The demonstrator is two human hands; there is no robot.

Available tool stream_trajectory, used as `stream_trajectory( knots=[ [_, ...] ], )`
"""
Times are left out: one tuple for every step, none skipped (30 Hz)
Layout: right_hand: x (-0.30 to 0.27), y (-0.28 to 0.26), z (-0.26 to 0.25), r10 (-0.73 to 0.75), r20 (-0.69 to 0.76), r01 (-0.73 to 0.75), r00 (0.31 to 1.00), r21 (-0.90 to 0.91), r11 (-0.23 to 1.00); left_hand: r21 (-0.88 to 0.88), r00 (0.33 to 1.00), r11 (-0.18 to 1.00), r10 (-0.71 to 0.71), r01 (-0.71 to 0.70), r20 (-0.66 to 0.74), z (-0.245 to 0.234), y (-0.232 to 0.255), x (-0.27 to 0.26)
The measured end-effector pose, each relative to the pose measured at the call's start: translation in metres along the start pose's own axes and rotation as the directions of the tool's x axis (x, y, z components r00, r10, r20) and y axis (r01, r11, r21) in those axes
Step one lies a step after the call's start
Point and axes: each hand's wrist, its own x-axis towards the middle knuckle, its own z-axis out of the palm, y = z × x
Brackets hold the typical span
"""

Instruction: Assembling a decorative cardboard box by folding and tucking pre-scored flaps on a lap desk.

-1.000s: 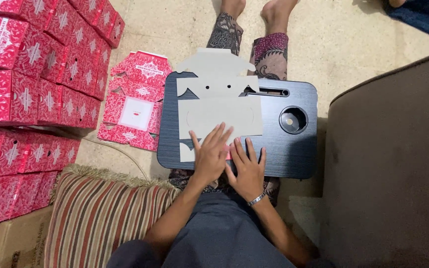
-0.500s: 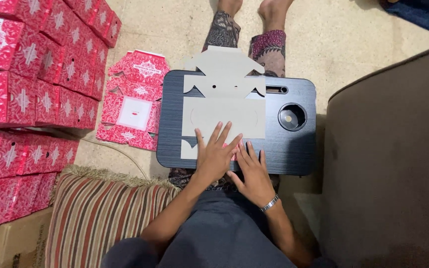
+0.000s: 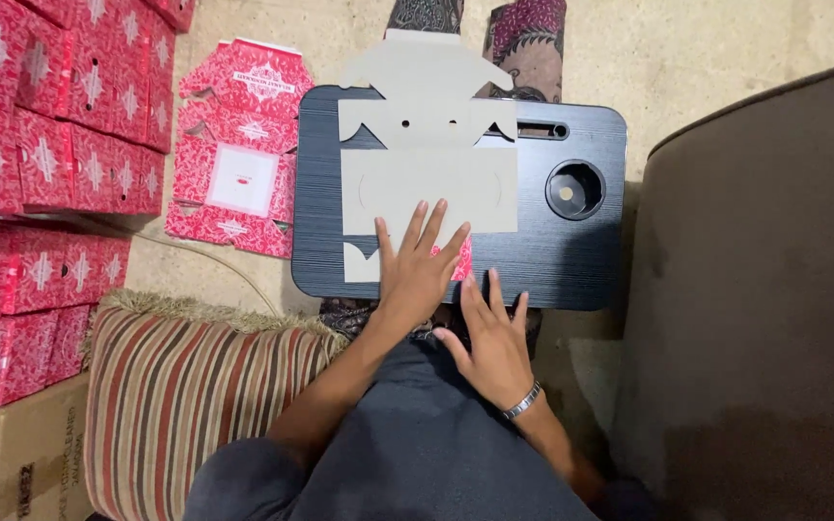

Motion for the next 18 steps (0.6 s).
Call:
stream_trajectory(
  knots=[
    [0.002, 0.002, 0.002, 0.001, 0.006, -0.001, 1.0, 0.0, 1.0, -0.003, 1.0, 1.0, -0.003, 0.003, 0.004, 0.001, 0.0, 0.0],
    [0.004, 0.003, 0.005, -0.008, -0.025, 0.008, 1.0, 0.0, 1.0, 0.012, 1.0, 1.0, 0.005, -0.005, -0.001, 0.001, 0.0, 0.0],
    [0.006, 0.004, 0.007, -0.016, -0.055, 0.016, 0.998, -0.001, 1.0, 0.027, 1.0, 1.0, 0.013, -0.013, -0.006, 0.001, 0.0, 0.0],
    [0.009, 0.005, 0.008, -0.016, -0.053, 0.016, 0.998, 0.002, 1.0, 0.027, 1.0, 1.0, 0.012, -0.012, -0.004, 0.002, 0.0, 0.001],
    [0.012, 0.006, 0.009, -0.013, -0.067, 0.013, 0.998, -0.001, 1.0, 0.038, 1.0, 0.999, 0.003, -0.003, 0.012, 0.003, 0.0, 0.002],
    [0.015, 0.007, 0.01, -0.01, -0.083, 0.009, 0.996, -0.008, 1.0, 0.046, 1.0, 0.999, -0.004, 0.003, 0.024, 0.005, -0.001, 0.001],
    [0.017, 0.006, 0.012, -0.009, -0.083, 0.008, 0.997, -0.008, 1.0, 0.045, 1.0, 0.999, -0.003, 0.002, 0.024, 0.006, -0.002, 0.0],
    [0.02, 0.007, 0.011, -0.018, -0.103, 0.016, 0.995, -0.024, 1.0, 0.059, 1.0, 0.998, -0.001, 0.0, 0.019, 0.008, -0.003, 0.001],
    [0.023, 0.008, 0.011, -0.028, -0.122, 0.023, 0.992, -0.04, 0.999, 0.074, 1.0, 0.997, 0.0, -0.001, 0.014, 0.009, -0.003, 0.001],
    [0.027, 0.008, 0.012, -0.031, -0.125, 0.026, 0.992, -0.041, 0.999, 0.075, 1.0, 0.997, 0.001, -0.001, 0.01, 0.012, -0.004, 0.001],
    [0.03, 0.009, 0.013, -0.006, -0.108, 0.002, 0.994, -0.028, 1.0, 0.071, 1.0, 0.997, 0.001, -0.002, 0.015, 0.013, -0.005, 0.0],
    [0.035, 0.009, 0.011, 0.019, -0.092, -0.021, 0.996, -0.018, 1.0, 0.066, 1.0, 0.998, 0.001, -0.002, 0.017, 0.014, -0.006, 0.001],
    [0.039, 0.01, 0.01, 0.016, -0.095, -0.019, 0.995, -0.022, 1.0, 0.065, 1.0, 0.998, 0.001, -0.002, 0.012, 0.01, -0.005, 0.001],
    [0.043, 0.011, 0.012, 0.021, -0.102, -0.022, 0.995, -0.013, 1.0, 0.067, 1.0, 0.998, 0.008, -0.009, 0.01, 0.007, -0.004, 0.0],
    [0.046, 0.012, 0.013, 0.026, -0.108, -0.026, 0.994, -0.004, 1.0, 0.07, 1.0, 0.997, 0.015, -0.015, 0.007, 0.005, -0.003, -0.001],
    [0.049, 0.012, 0.012, 0.024, -0.114, -0.025, 0.993, -0.006, 1.0, 0.072, 1.0, 0.997, 0.018, -0.018, 0.002, 0.004, -0.002, 0.0],
    [0.052, 0.013, 0.012, 0.033, -0.106, -0.033, 0.994, 0.008, 0.999, 0.069, 1.0, 0.997, 0.02, -0.02, 0.0, 0.004, -0.002, 0.001],
    [0.054, 0.012, 0.012, 0.043, -0.099, -0.041, 0.994, 0.021, 0.999, 0.066, 1.0, 0.998, 0.023, -0.023, -0.004, 0.003, -0.002, 0.001]
  ],
)
